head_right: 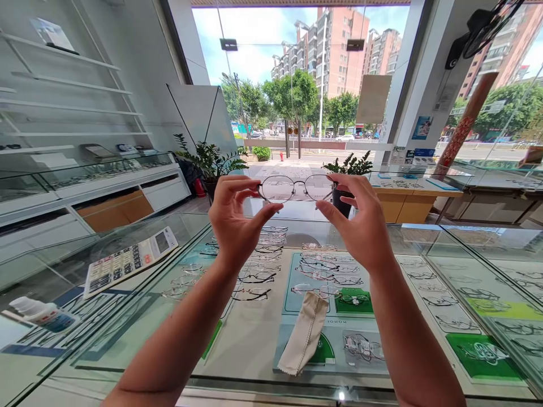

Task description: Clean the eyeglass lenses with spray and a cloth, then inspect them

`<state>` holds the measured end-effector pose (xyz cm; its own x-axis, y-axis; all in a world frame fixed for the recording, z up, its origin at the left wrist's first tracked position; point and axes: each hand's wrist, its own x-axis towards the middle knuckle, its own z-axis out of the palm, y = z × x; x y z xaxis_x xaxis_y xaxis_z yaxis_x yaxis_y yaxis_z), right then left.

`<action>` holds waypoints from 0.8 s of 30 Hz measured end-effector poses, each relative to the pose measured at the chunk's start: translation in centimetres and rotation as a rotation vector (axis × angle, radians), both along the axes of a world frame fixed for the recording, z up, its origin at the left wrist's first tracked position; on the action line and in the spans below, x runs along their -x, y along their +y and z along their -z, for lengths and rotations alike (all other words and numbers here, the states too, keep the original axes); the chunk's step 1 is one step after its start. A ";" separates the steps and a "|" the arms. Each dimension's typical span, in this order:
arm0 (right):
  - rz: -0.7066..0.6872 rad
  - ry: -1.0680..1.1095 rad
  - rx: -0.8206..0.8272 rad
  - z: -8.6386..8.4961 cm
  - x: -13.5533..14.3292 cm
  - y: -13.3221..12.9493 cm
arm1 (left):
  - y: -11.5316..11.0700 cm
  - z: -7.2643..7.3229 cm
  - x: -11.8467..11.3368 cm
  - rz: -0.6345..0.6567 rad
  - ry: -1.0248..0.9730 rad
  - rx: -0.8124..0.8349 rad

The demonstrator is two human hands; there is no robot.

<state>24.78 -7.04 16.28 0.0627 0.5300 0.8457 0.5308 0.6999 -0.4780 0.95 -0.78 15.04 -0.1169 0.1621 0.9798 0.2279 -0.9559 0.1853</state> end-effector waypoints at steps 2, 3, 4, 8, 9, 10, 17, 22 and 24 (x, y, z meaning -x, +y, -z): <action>0.015 -0.017 0.008 0.0 -0.1 0.1 | -0.2 0.1 -0.2 -0.019 -0.002 0.006; 0.016 -0.025 0.016 0.1 -0.2 0.1 | -0.3 0.1 -0.2 -0.027 -0.003 0.012; 0.016 -0.032 0.025 0.1 -0.3 0.2 | -0.4 0.2 -0.3 -0.038 -0.004 0.021; 0.018 -0.061 0.052 0.3 -0.4 0.4 | -0.5 0.3 -0.5 -0.095 0.001 0.034; 0.022 -0.069 0.057 0.3 -0.4 0.4 | -0.5 0.3 -0.5 -0.102 0.002 0.032; 0.026 -0.076 0.060 0.3 -0.4 0.3 | -0.6 0.3 -0.5 -0.104 0.003 0.028; 0.071 -0.094 0.051 0.0 -0.1 -0.2 | -0.4 0.2 -0.3 -0.113 0.011 0.024; 0.102 -0.101 0.008 -0.1 0.0 -0.5 | 0.1 0.2 -0.1 -0.092 0.025 0.071; 0.108 -0.103 -0.003 -0.2 0.0 -0.5 | 0.3 0.2 0.1 -0.081 0.040 0.101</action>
<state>24.79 -7.56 16.49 0.0315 0.5223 0.8522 0.6490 0.6377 -0.4149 0.87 -0.47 14.84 -0.0943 0.2513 0.9633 0.3129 -0.9111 0.2683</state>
